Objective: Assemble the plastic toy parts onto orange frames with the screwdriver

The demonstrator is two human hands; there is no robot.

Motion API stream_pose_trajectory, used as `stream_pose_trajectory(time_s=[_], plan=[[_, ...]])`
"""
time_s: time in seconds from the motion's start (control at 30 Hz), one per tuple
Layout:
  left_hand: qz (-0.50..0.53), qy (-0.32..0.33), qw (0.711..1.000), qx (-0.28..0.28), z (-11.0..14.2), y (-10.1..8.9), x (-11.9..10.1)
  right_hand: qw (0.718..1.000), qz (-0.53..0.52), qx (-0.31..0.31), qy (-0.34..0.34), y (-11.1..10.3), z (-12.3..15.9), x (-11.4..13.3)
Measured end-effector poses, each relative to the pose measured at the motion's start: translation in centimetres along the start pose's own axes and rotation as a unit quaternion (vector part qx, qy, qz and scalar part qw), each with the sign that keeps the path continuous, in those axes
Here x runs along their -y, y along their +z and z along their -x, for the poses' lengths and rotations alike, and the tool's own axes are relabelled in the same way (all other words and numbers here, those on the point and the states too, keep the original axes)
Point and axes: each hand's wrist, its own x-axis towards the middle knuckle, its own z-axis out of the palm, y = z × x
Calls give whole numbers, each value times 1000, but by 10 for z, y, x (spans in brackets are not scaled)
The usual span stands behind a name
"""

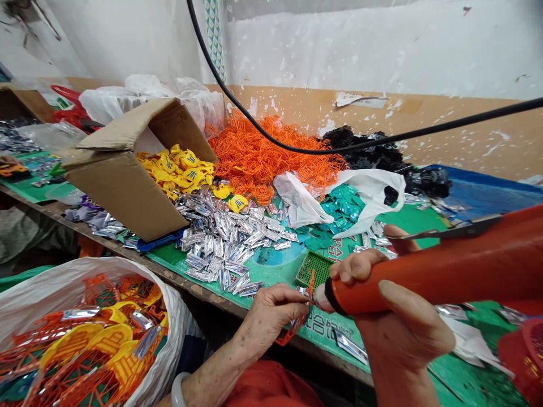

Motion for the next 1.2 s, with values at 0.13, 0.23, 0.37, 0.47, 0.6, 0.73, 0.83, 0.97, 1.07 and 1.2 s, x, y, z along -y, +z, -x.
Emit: stream_pose_trajectory(time_s=[0.13, 0.23, 0.37, 0.47, 0.6, 0.73, 0.83, 0.97, 1.07, 1.2], plan=[[14, -12, 1000, -3, -2, -1, 2, 1000, 3, -1, -17, -2, -2, -1], [20, -17, 1000, -5, -2, -1, 2, 1000, 7, 1, -18, -3, -2, 0], [12, -19, 1000, -2, -1, 0, 0, 1000, 14, -3, -10, -3, -1, 0], [1, -24, 1000, -2, -1, 0, -2, 1000, 7, -5, 3, -2, 0, -1], [-26, -14, 1000, -6, -1, 0, -5, 1000, 8, -6, 9, -1, 0, -1], [-59, 0, 998, -6, 1, 2, -7, 1000, 13, -9, 9, 1, 0, -2], [-85, 17, 996, -10, 1, 3, -6, 1000, 15, -15, 12, 0, 0, -2], [-95, 35, 995, -5, -2, 1, 3, 1000, 15, -18, 1, -2, 1, -2], [-82, 61, 995, 12, -3, -1, 10, 1000, 7, -16, 0, -3, 0, -1], [-43, 66, 996, 47, -1, -1, 15, 1000, 5, -10, 2, -1, -1, 1]])
